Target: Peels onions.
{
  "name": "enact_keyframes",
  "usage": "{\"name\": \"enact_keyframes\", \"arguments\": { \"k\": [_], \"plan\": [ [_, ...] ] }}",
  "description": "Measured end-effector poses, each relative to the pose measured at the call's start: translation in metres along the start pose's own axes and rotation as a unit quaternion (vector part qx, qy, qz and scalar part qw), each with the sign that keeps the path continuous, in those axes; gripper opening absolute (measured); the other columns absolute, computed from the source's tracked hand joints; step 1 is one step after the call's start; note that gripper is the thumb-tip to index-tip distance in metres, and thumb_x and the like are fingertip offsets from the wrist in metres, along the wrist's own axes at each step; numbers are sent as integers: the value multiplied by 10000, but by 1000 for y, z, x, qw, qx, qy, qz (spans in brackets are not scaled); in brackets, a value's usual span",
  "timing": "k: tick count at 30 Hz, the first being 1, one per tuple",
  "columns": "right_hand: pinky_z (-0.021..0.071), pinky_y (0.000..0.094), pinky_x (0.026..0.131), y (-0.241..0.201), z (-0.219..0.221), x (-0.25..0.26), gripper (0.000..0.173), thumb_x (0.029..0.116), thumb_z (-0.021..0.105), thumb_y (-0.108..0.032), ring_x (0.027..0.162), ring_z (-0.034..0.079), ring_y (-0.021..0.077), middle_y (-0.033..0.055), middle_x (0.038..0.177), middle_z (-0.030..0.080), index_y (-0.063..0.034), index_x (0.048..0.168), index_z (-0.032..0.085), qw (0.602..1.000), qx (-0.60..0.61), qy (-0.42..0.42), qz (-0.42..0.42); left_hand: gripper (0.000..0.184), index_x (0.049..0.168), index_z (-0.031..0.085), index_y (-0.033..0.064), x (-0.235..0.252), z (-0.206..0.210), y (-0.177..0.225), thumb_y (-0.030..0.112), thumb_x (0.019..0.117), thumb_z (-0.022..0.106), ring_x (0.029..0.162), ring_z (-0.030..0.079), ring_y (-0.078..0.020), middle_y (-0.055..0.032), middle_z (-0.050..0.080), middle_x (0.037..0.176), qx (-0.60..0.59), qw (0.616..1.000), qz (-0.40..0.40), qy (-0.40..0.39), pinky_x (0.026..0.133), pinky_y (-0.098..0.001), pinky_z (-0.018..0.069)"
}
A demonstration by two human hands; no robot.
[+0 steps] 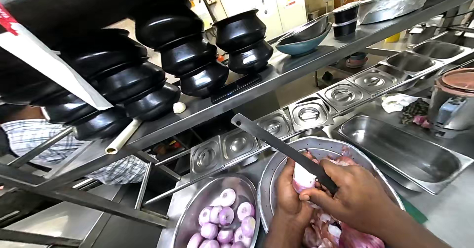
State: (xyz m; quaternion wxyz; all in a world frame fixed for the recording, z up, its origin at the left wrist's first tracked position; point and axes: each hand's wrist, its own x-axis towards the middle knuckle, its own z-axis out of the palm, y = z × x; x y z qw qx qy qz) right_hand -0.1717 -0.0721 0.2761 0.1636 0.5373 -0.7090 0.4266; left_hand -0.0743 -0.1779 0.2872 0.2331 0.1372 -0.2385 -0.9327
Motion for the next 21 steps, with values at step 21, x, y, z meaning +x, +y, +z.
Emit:
{"name": "enact_keyframes", "arguments": {
  "k": [21],
  "plan": [
    [367, 361, 331, 7, 13, -28, 641, 1007, 384, -697, 386, 478, 164, 3, 503, 450, -133, 755, 554, 996, -46, 44, -55, 367, 1242, 540, 30, 7, 1, 7, 334, 1106, 385, 715, 703, -264, -192, 672, 939, 71, 986, 76, 127, 608, -369, 616]
  ]
}}
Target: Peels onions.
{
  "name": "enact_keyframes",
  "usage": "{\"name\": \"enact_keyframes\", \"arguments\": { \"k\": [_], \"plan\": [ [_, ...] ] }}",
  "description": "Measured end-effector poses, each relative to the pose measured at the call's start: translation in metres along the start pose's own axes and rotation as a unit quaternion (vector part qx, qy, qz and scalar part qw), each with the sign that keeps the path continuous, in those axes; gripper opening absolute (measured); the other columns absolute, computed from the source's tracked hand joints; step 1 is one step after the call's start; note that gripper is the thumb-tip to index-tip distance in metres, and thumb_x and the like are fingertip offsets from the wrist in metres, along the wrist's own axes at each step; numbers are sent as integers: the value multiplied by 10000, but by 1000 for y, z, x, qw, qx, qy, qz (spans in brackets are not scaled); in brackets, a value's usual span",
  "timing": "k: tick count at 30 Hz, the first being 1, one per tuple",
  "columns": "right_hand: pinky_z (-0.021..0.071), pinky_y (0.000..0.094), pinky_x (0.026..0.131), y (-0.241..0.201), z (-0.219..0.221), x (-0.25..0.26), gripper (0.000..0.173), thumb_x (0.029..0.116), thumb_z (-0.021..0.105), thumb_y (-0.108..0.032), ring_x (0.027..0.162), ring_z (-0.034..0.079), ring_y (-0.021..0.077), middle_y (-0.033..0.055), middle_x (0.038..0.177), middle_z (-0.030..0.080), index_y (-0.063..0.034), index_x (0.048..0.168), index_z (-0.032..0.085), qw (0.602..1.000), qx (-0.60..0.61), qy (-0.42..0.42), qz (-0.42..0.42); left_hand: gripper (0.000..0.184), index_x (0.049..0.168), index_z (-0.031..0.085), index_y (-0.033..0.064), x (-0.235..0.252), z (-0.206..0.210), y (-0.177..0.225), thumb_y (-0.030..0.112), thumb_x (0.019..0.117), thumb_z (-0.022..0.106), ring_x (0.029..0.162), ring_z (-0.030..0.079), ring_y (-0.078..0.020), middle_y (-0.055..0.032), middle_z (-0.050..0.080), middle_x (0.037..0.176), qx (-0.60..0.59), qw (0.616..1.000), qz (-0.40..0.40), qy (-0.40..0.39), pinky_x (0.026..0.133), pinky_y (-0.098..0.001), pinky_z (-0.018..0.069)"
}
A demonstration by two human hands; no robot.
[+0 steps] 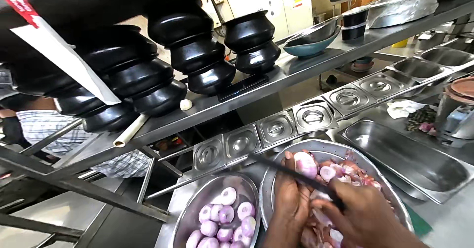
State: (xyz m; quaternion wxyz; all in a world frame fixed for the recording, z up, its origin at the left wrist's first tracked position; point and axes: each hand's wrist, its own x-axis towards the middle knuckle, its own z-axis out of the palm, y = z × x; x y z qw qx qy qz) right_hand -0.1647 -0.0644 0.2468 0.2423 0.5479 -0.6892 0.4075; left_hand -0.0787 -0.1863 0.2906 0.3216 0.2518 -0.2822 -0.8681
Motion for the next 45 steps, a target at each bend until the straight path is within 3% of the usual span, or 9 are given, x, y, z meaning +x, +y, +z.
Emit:
{"name": "enact_keyframes", "arguments": {
  "k": [5, 10, 17, 25, 32, 36, 39, 41, 45],
  "plan": [
    [352, 340, 367, 16, -13, 17, 740, 854, 455, -869, 409, 432, 129, -34, 504, 405, -145, 741, 556, 999, 5, -15, 52, 333, 1125, 562, 37, -4, -6, -6, 288, 1100, 343, 773, 694, -203, -146, 667, 914, 115, 981, 139, -71, 685, -345, 607],
    [319, 301, 374, 9, -20, 25, 709, 867, 465, -857, 416, 403, 88, -56, 514, 385, -162, 747, 536, 999, 41, -16, 7, 359, 1013, 702, 13, -5, -12, -6, 273, 1040, 455, 818, 697, -145, -107, 709, 893, 194, 943, 229, -144, 780, -334, 598],
    [308, 266, 385, 12, -23, 26, 670, 885, 489, -828, 426, 392, 52, -68, 525, 384, -172, 750, 517, 996, 76, -30, -20, 312, 950, 724, 25, -9, -14, 1, 180, 1023, 464, 803, 687, -106, -72, 712, 873, 253, 902, 278, -214, 763, -290, 586],
    [281, 253, 385, 18, -28, 23, 588, 987, 453, -710, 415, 384, 47, -63, 511, 374, -172, 755, 507, 989, 95, -64, -93, 263, 956, 739, 12, -18, -11, 4, 139, 988, 511, 800, 702, -137, -102, 729, 868, 279, 898, 276, -199, 762, -304, 593],
    [317, 329, 349, -5, -23, 10, 562, 1043, 389, -615, 399, 448, 176, -1, 525, 437, -152, 749, 511, 979, -35, -57, -192, 387, 1027, 694, 26, -10, -3, 8, 170, 1068, 337, 818, 703, -161, -105, 724, 916, 246, 932, 248, -95, 753, -317, 596],
    [330, 321, 349, 6, -19, 5, 574, 1029, 410, -636, 395, 449, 143, -4, 513, 433, -147, 750, 518, 992, 28, -36, -122, 386, 1118, 653, 0, -6, -8, 11, 249, 1108, 358, 779, 707, -200, -165, 711, 971, 154, 978, 114, -78, 686, -325, 607],
    [357, 285, 384, 25, -25, 10, 568, 1028, 437, -641, 432, 444, 72, -23, 534, 439, -141, 784, 556, 990, 139, -27, -22, 224, 1103, 612, 49, 0, -26, 16, 254, 1026, 569, 853, 725, -221, -165, 714, 1024, 97, 984, 5, -148, 726, -347, 619],
    [341, 284, 380, 25, -27, 10, 564, 1031, 433, -634, 425, 432, 69, -31, 523, 425, -147, 769, 546, 991, 130, -25, -25, 205, 1081, 668, 33, 3, -27, 12, 210, 976, 655, 833, 732, -226, -172, 724, 991, 74, 985, -5, -153, 713, -352, 626],
    [366, 366, 335, 2, -17, -9, 543, 1018, 452, -606, 392, 497, 181, 14, 512, 478, -145, 746, 549, 989, 12, -75, -125, 246, 1168, 603, 0, 11, -11, 0, 203, 1071, 503, 757, 705, -247, -193, 687, 971, 53, 997, 39, -46, 679, -364, 619]
  ]
}}
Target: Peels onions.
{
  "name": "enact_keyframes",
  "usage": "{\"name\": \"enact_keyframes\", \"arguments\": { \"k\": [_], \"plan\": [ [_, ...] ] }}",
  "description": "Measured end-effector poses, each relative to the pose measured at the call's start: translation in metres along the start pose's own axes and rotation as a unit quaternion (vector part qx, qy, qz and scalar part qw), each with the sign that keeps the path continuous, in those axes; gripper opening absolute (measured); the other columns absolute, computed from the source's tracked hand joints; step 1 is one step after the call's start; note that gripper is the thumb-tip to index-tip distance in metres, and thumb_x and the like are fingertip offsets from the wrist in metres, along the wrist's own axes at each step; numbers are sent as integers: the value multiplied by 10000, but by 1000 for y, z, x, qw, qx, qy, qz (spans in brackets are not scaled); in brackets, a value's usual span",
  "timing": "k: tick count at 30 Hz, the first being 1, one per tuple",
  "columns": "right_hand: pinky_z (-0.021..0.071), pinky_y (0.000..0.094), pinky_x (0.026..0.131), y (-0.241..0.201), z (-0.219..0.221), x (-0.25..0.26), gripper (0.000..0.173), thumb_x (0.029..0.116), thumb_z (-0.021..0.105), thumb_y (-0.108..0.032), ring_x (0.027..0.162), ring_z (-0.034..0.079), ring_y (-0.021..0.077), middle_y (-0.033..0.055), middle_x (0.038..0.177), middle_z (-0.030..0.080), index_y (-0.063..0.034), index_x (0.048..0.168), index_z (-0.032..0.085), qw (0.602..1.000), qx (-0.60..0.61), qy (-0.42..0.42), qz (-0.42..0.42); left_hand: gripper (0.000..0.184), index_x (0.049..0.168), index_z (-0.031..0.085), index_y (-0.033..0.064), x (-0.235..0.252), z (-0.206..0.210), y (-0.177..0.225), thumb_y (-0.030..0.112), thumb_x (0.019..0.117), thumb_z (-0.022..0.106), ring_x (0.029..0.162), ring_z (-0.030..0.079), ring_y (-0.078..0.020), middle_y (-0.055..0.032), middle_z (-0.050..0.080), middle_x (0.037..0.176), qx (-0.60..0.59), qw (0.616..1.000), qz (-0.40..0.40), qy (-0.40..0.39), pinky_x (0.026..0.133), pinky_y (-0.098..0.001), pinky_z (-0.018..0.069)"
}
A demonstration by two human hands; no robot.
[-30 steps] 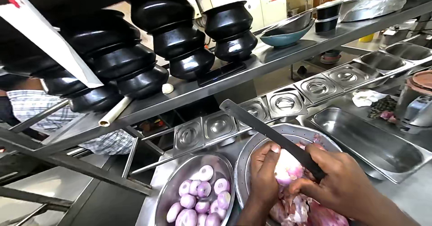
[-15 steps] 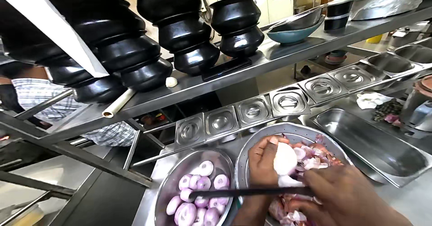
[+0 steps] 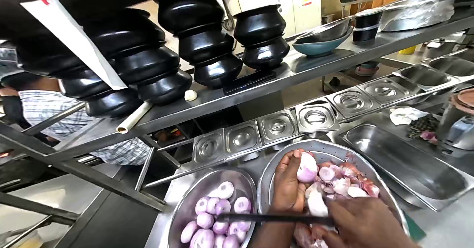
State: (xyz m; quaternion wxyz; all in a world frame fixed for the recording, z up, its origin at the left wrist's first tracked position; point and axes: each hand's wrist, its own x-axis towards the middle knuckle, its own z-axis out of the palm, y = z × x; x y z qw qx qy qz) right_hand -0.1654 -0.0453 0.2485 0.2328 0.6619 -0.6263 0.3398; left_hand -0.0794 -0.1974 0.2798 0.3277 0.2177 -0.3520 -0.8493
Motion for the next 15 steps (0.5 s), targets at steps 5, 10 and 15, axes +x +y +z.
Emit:
{"name": "enact_keyframes", "arguments": {
  "k": [5, 10, 15],
  "plan": [
    [358, 373, 343, 10, 1, -17, 557, 1007, 470, -613, 385, 492, 183, 23, 494, 472, -135, 735, 558, 998, 28, -27, 48, 244, 1226, 534, 31, 14, 2, -5, 220, 1084, 473, 777, 707, -295, -193, 664, 966, -46, 994, 0, 103, 655, -405, 619],
    [381, 386, 363, 12, -9, -21, 554, 1018, 465, -602, 404, 516, 202, 39, 508, 509, -125, 770, 600, 998, 41, -48, 15, 291, 1281, 506, 24, 25, -7, -15, 230, 1076, 502, 897, 696, -298, -202, 654, 1065, -53, 990, 40, 121, 787, -425, 607],
    [401, 440, 396, 14, -28, -30, 577, 1019, 471, -591, 431, 539, 251, 91, 527, 533, -89, 765, 596, 992, 82, -87, 49, 308, 1285, 506, 57, 31, -13, -9, 289, 1085, 475, 905, 690, -276, -171, 642, 1074, -74, 985, 60, 141, 774, -400, 607]
  ]
}}
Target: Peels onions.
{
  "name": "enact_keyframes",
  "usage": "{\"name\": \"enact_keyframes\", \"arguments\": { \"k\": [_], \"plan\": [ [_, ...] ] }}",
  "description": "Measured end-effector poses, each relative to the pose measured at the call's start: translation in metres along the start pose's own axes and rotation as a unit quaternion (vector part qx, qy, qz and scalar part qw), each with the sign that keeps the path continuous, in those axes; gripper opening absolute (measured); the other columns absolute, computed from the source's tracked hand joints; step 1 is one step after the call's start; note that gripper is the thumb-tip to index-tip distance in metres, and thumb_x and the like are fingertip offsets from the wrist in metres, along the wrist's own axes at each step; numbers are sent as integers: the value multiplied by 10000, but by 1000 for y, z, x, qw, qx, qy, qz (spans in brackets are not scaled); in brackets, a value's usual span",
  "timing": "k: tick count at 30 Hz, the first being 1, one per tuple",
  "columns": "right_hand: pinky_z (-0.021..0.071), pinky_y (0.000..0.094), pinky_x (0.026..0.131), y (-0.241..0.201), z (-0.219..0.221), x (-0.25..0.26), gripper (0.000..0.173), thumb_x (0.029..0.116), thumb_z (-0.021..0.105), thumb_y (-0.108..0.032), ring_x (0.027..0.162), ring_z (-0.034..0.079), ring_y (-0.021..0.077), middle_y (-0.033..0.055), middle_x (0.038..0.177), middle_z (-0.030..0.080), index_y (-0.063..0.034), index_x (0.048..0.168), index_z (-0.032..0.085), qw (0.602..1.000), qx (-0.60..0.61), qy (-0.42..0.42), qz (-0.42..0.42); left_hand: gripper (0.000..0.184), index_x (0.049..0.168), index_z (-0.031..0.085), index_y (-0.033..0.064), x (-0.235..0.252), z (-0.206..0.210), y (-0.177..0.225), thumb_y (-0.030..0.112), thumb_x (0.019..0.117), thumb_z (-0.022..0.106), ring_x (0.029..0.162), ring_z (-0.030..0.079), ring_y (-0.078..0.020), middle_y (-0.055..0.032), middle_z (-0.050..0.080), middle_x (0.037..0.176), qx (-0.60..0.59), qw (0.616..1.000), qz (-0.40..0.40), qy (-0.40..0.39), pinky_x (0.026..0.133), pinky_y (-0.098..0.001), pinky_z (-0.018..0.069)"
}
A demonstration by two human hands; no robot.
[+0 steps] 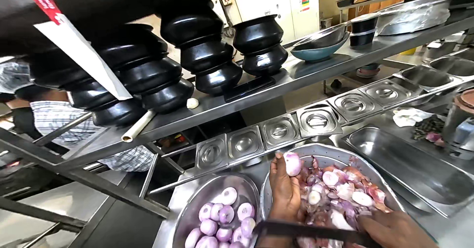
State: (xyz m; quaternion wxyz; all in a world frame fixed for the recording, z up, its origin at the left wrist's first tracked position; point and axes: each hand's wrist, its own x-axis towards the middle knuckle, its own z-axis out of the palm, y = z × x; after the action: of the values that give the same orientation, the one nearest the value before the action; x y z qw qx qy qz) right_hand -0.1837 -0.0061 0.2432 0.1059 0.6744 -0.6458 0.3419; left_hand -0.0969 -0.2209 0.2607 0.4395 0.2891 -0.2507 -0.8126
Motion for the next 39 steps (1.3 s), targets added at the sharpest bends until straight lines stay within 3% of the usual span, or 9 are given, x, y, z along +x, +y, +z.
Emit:
{"name": "enact_keyframes", "arguments": {
  "k": [2, 4, 8, 12, 16, 22, 28, 33, 39],
  "plan": [
    [412, 476, 388, 5, -9, 2, 668, 961, 509, -700, 439, 553, 279, 100, 526, 520, -69, 764, 599, 997, -15, -33, 65, 374, 1095, 582, 75, -3, -1, 6, 410, 1086, 417, 700, 704, -199, -111, 683, 874, -45, 998, -51, -4, 593, -310, 608],
    [392, 458, 367, 12, -6, 8, 748, 890, 469, -820, 414, 518, 263, 70, 498, 463, -92, 745, 563, 993, -62, -9, 103, 466, 980, 595, 82, -9, -6, 6, 452, 1086, 331, 625, 671, -172, -79, 660, 788, -85, 989, -104, -68, 540, -288, 577],
    [358, 375, 358, 12, 10, 30, 703, 892, 459, -824, 401, 447, 169, -6, 496, 405, -143, 735, 537, 987, -44, 99, 114, 498, 937, 635, 58, -26, -6, 1, 471, 1050, 381, 522, 638, -165, -94, 656, 700, -131, 962, -186, -152, 473, -257, 539],
    [354, 336, 374, -5, 14, 51, 642, 898, 509, -782, 416, 438, 119, -41, 505, 405, -164, 728, 536, 987, 9, 102, 123, 561, 908, 655, 72, -43, -2, 1, 507, 1035, 326, 500, 605, -140, -82, 653, 699, -93, 955, -203, -193, 462, -251, 519],
    [347, 339, 371, -14, 14, 61, 643, 894, 488, -798, 419, 440, 116, -49, 503, 394, -182, 716, 526, 986, 7, 96, 135, 496, 889, 656, 84, -52, 0, 2, 424, 1052, 334, 562, 635, -129, -74, 675, 776, -82, 959, -179, -205, 485, -259, 539],
    [329, 327, 368, -15, 16, 63, 659, 890, 478, -815, 411, 418, 111, -55, 501, 380, -183, 708, 521, 986, 8, 98, 137, 395, 911, 681, 78, -54, 0, 3, 380, 1021, 451, 694, 704, -156, -85, 702, 821, -123, 943, -189, -247, 598, -285, 591],
    [360, 351, 365, -15, 21, 61, 653, 931, 463, -779, 413, 455, 133, -28, 505, 419, -157, 752, 554, 988, 32, 100, 114, 447, 912, 652, 70, -56, 4, 4, 361, 1059, 345, 646, 691, -149, -83, 695, 821, -112, 954, -175, -218, 524, -261, 568],
    [350, 364, 365, -17, 28, 59, 649, 973, 414, -749, 412, 457, 147, -21, 498, 413, -157, 746, 550, 985, 46, 102, 133, 401, 927, 636, 36, -58, 7, 1, 259, 1061, 330, 768, 719, -176, -101, 697, 839, -117, 970, -94, -193, 677, -301, 610],
    [343, 377, 375, -18, 30, 58, 640, 1010, 373, -710, 415, 452, 157, -18, 492, 401, -163, 717, 534, 983, 56, 89, 153, 332, 957, 612, 16, -53, 5, -4, 207, 1058, 360, 761, 708, -189, -122, 683, 842, -73, 984, -23, -161, 694, -324, 608]
  ]
}}
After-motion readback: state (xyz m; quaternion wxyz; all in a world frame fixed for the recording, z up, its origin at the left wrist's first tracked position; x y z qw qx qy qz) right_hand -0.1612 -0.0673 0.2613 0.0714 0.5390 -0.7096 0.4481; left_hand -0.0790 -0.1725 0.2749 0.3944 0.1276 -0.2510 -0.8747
